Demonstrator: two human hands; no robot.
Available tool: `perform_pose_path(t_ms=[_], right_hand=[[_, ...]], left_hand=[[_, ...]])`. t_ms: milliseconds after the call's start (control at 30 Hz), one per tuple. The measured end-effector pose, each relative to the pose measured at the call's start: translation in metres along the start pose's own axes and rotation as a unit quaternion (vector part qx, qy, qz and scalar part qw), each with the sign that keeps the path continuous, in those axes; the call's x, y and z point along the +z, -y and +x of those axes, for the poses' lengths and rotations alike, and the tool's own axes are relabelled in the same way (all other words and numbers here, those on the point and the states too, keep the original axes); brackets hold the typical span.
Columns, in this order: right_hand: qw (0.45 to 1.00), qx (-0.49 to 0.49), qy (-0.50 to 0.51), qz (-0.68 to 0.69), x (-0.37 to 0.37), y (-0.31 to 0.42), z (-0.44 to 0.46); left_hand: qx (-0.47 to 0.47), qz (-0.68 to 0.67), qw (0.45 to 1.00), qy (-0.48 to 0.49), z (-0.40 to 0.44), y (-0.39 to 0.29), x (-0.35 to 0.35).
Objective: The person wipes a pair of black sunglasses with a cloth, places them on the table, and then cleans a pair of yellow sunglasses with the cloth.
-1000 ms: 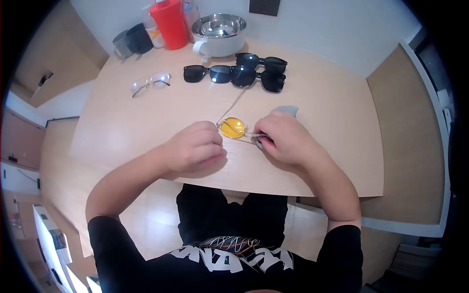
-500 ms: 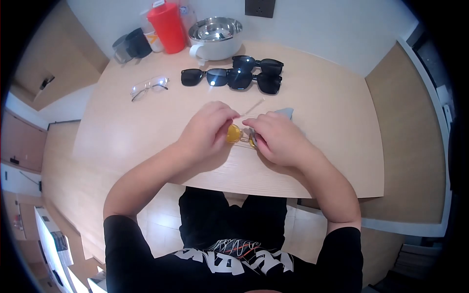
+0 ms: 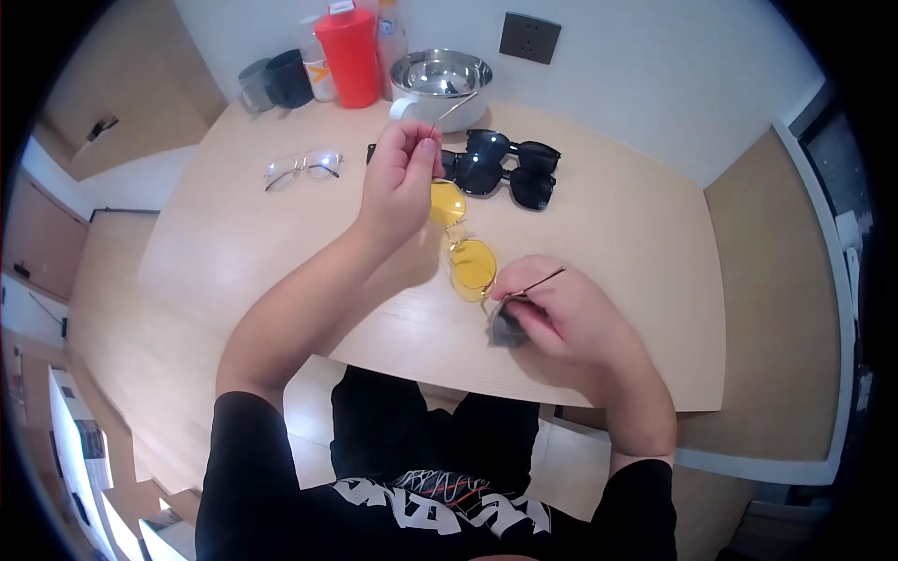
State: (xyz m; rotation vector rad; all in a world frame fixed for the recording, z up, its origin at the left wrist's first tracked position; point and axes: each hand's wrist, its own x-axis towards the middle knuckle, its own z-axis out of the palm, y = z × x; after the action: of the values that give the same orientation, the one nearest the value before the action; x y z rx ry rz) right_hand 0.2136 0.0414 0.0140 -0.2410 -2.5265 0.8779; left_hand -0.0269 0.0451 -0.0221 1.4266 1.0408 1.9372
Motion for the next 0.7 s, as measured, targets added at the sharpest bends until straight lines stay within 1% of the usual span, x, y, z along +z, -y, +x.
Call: perform_pose_path(t_ms=[67, 100, 167, 267, 300, 367, 400, 500, 600, 667, 700], right_hand=[[1.0, -0.015, -0.004, 0.009, 0.001, -0.001, 0.001], [1.0, -0.02, -0.005, 0.016, 0.003, -0.003, 0.001], [1.0, -0.004, 0.006, 0.012, 0.009, -0.003, 0.003], [0.999, 0.026, 0.027, -0.01, 0.011, 0.003, 0.005], [0.999, 0.035, 0.034, -0.022, 0.012, 0.003, 0.006], [0.999, 0.029, 0.017, -0.027, 0.012, 0.0, 0.006], [0.999, 0.026, 0.007, -0.03, 0.012, -0.003, 0.005], [0.999, 0.032, 0.002, 0.021, 0.008, -0.008, 0.005], [0.998, -0.018, -0.013, 0.055, 0.008, -0.016, 0.007], [0.997, -0.052, -0.039, 0.035, 0.011, -0.018, 0.009], [0.997, -0.055, -0.042, 0.02, 0.012, -0.018, 0.009]], left_hand=[[0.003, -0.022, 1.0, -0.005, 0.003, 0.004, -0.002], [0.021, -0.024, 0.999, -0.002, 0.004, 0.005, -0.002], [0.048, -0.025, 0.999, 0.0, -0.001, 0.004, -0.006], [0.089, 0.03, 0.996, 0.004, -0.005, -0.004, -0.015], [0.081, 0.017, 0.997, 0.003, -0.007, -0.006, -0.018], [0.066, -0.007, 0.998, 0.004, -0.012, -0.011, -0.023], [0.08, -0.004, 0.997, 0.007, -0.014, -0.012, -0.025], [0.122, 0.001, 0.992, 0.021, -0.019, -0.016, -0.025], [0.163, 0.006, 0.985, 0.046, -0.022, -0.02, -0.023], [0.188, 0.01, 0.98, 0.058, -0.023, -0.023, -0.022], [0.195, 0.006, 0.979, 0.062, -0.023, -0.024, -0.022]])
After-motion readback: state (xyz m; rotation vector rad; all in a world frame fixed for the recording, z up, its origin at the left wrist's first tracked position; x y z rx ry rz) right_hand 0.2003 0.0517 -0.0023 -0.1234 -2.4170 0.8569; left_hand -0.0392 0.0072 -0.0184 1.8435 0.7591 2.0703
